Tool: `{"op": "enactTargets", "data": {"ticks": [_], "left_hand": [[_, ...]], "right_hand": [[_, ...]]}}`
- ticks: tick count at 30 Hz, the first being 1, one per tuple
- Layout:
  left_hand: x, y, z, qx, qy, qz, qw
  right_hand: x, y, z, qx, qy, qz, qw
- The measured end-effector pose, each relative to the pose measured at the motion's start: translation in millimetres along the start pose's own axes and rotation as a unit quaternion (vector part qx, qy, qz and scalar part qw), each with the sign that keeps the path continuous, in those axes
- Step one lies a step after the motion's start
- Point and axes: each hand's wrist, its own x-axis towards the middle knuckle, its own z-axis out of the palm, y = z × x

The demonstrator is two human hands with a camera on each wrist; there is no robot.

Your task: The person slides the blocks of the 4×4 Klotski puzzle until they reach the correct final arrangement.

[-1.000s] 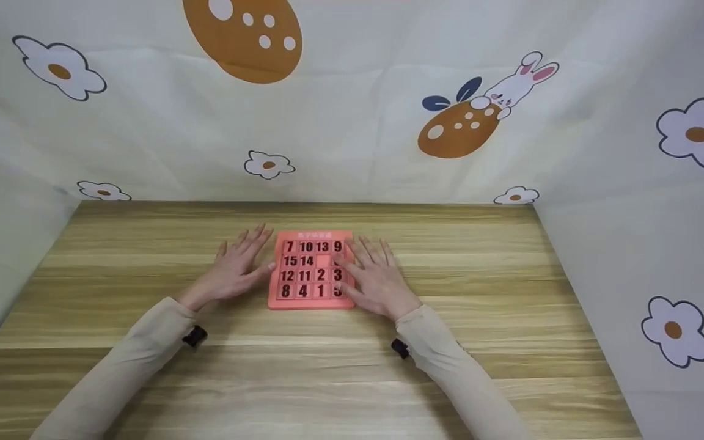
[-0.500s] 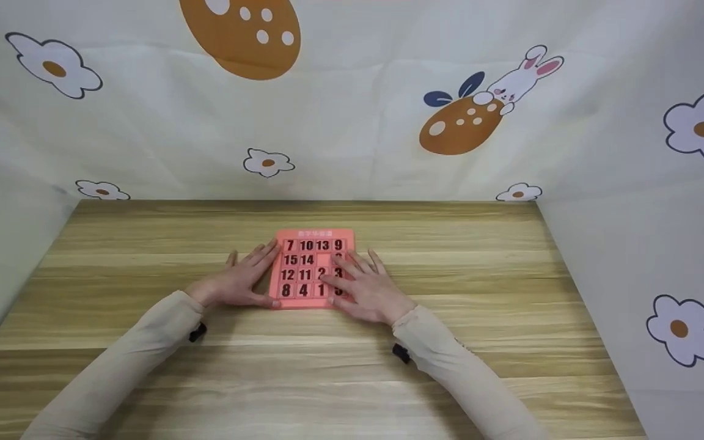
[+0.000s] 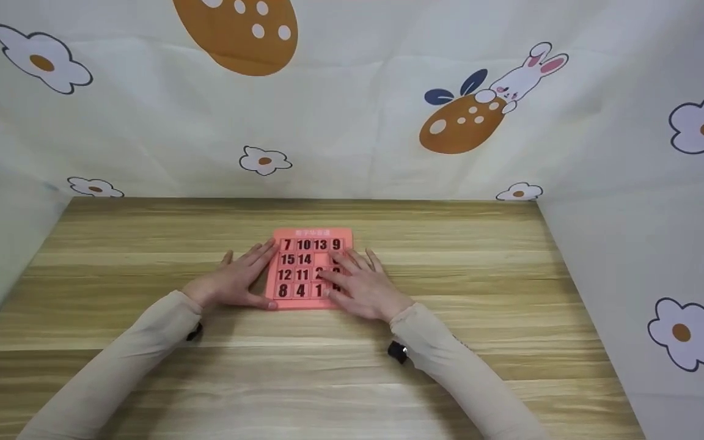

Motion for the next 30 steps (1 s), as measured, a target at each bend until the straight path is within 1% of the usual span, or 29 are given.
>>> {"op": "enactTargets", "data": {"ticks": [3,6,10,13,17,19,21,24,26,27,28,30], "left_hand": [[-0.1,-0.4,-1.2,0.001,0.001,-0.003,1.0],[-0.9,-0.1,-1.8,0.0,0.0,-0.003,1.0],[-1.7,1.1,-2.1,0.003,-0.002,-0.003,1.0],[-1.8,1.7,-2.4,0.004,-0.001,-0.004,1.0],[-1.6,2.4,-2.2,0.001,-0.003,-0.005,1.0],[-1.3,2.4,-1.8,0.002,-0.003,-0.006,1.0],[-0.9,2.5,-1.7,0.004,-0.003,-0.006,1.0],[-2.6,2.1,-1.9,0.006,-0.002,-0.008,0.9999],[-3.0,2.3,-2.3,0.003,-0.002,-0.009,1.0],[-3.2,2.6,-2.7,0.002,-0.003,-0.009,1.0],[-3.2,2.9,-2.8,0.001,-0.003,-0.009,1.0],[-3.2,3.3,-2.4,0.001,-0.005,-0.009,1.0]], "right_hand": [[12.0,1.0,-0.9,0.004,0.008,0.007,0.9999],[23.7,1.9,-1.4,-0.002,0.003,0.011,0.9999],[30.3,3.4,-3.0,-0.008,-0.003,0.004,1.0],[25.3,6.8,-5.2,-0.013,0.007,-0.01,0.9998],[11.1,13.8,-5.7,-0.016,0.02,-0.047,0.9986],[6.4,15.7,-5.0,-0.021,0.025,-0.055,0.998],[6.3,15.5,-3.9,-0.029,0.029,-0.04,0.9984],[13.9,12.1,-2.5,-0.039,0.027,0.0,0.9989],[18.2,11.0,-2.6,-0.04,0.027,0.013,0.9988],[19.0,11.1,-3.0,-0.039,0.03,0.006,0.9987],[18.4,11.5,-3.3,-0.035,0.036,-0.009,0.9987],[14.1,12.0,-3.6,-0.014,0.051,-0.058,0.9969]]}}
